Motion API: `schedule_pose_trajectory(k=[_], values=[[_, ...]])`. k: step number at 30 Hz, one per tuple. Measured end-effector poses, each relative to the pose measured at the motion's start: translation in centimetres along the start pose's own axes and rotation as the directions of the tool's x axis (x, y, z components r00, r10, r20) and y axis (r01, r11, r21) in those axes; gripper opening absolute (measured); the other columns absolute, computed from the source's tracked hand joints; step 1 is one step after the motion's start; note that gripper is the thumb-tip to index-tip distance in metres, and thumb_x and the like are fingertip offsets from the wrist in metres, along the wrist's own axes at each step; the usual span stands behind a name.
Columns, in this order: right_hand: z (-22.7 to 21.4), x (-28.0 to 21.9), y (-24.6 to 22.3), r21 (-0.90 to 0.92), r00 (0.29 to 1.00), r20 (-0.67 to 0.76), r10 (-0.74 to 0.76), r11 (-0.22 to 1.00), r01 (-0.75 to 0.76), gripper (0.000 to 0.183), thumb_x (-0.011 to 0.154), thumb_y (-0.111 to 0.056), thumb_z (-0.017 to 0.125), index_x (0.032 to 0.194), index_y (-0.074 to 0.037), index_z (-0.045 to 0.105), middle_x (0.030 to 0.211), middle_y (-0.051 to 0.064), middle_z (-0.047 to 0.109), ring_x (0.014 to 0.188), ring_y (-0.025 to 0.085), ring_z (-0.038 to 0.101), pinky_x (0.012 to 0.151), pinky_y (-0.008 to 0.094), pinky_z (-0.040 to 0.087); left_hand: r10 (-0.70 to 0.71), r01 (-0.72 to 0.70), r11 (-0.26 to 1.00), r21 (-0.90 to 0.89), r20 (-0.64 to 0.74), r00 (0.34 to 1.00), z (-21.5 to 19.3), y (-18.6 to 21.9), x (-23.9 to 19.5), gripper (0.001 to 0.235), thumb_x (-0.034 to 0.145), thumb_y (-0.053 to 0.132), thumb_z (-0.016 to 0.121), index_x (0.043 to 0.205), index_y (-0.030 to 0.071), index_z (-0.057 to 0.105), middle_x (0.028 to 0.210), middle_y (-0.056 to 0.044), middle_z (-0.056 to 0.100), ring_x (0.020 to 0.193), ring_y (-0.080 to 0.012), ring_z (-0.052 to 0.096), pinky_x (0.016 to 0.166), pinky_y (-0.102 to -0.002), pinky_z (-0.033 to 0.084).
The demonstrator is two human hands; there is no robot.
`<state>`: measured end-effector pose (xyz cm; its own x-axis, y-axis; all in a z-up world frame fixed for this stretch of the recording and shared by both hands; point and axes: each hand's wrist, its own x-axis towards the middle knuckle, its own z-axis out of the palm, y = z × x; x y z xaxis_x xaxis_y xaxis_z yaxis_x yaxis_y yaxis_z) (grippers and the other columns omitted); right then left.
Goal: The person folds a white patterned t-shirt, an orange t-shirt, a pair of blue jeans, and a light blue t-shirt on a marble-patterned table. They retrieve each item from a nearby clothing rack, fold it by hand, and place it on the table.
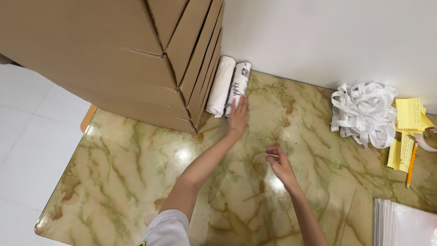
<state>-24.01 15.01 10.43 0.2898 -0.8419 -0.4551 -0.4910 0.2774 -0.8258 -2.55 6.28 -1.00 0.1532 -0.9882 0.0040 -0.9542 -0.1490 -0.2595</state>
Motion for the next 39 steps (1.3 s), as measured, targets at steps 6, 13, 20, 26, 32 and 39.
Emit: schedule_pose_trajectory(k=[6,13,20,26,32,39], values=[[-1.2,-0.5,0.5,-0.003,0.999,-0.040,0.010,1.000,-0.010,0.035,0.096,-0.016,0.062,0.131,-0.007,0.061,0.129,0.023,0.065,0.125,0.039,0.062,0.099,0.050,0.051,-0.112,0.077,0.984,-0.159,-0.223,0.968,4.5,-2.0,3.1,0.044,0.106,0.013,0.039,0.149,0.006,0.047,0.170,-0.008,0.016,0.157,-0.0351,0.010,0.126,-0.060,0.013],[-2.1,-1.3,1.4,0.092,0.998,-0.059,-0.022,0.995,0.028,0.036,0.095,-0.019,0.065,0.130,-0.008,0.063,0.123,0.019,0.066,0.119,0.031,0.063,0.097,0.043,0.049,-0.063,0.031,0.908,-0.418,-0.063,0.996,-0.9,-4.3,0.7,0.044,0.102,0.002,0.043,0.146,0.008,0.048,0.172,-0.005,0.007,0.157,-0.0372,0.005,0.126,-0.060,0.013],[-2.1,-3.5,-0.3,0.189,0.994,-0.102,-0.027,0.981,0.046,0.037,0.095,-0.020,0.068,0.129,-0.007,0.062,0.125,0.020,0.067,0.119,0.032,0.062,0.097,0.044,0.049,-0.067,0.010,0.853,-0.522,-0.090,0.994,-0.8,-4.0,-4.1,0.044,0.098,0.012,0.057,0.142,0.012,0.055,0.170,-0.006,0.012,0.156,-0.0369,0.011,0.125,-0.056,0.019],[-2.1,-8.0,-0.6,0.342,0.966,-0.251,-0.055,0.929,0.142,0.026,0.098,-0.016,0.063,0.123,-0.007,0.064,0.121,0.015,0.068,0.116,0.028,0.064,0.095,0.042,0.050,-0.341,0.160,0.359,-0.919,0.030,0.939,-2.5,-0.2,-11.5,0.037,0.099,0.027,0.063,0.133,0.011,0.064,0.148,-0.011,0.041,0.140,-0.0396,0.041,0.114,-0.053,0.039],[-5.8,-15.6,-1.3,0.435,0.864,-0.500,-0.065,0.844,0.315,0.016,0.100,-0.014,0.061,0.114,-0.009,0.065,0.112,0.009,0.071,0.109,0.021,0.068,0.089,0.033,0.052,-0.249,0.216,-0.205,-0.955,0.264,0.932,-12.2,6.5,-19.2,0.022,0.102,0.035,0.059,0.119,0.024,0.068,0.123,-0.001,0.064,0.121,-0.0234,0.063,0.098,-0.043,0.051],[-14.0,-28.3,3.2,0.391,0.618,-0.785,-0.034,0.748,0.537,0.010,0.100,-0.011,0.060,0.110,-0.011,0.064,0.103,0.006,0.071,0.101,0.017,0.069,0.085,0.028,0.053,-0.123,-0.045,-0.407,-0.912,0.005,0.992,-21.8,16.7,-24.8,0.019,0.104,0.026,0.059,0.111,0.015,0.072,0.107,-0.008,0.074,0.103,-0.0228,0.070,0.089,-0.036,0.055]])
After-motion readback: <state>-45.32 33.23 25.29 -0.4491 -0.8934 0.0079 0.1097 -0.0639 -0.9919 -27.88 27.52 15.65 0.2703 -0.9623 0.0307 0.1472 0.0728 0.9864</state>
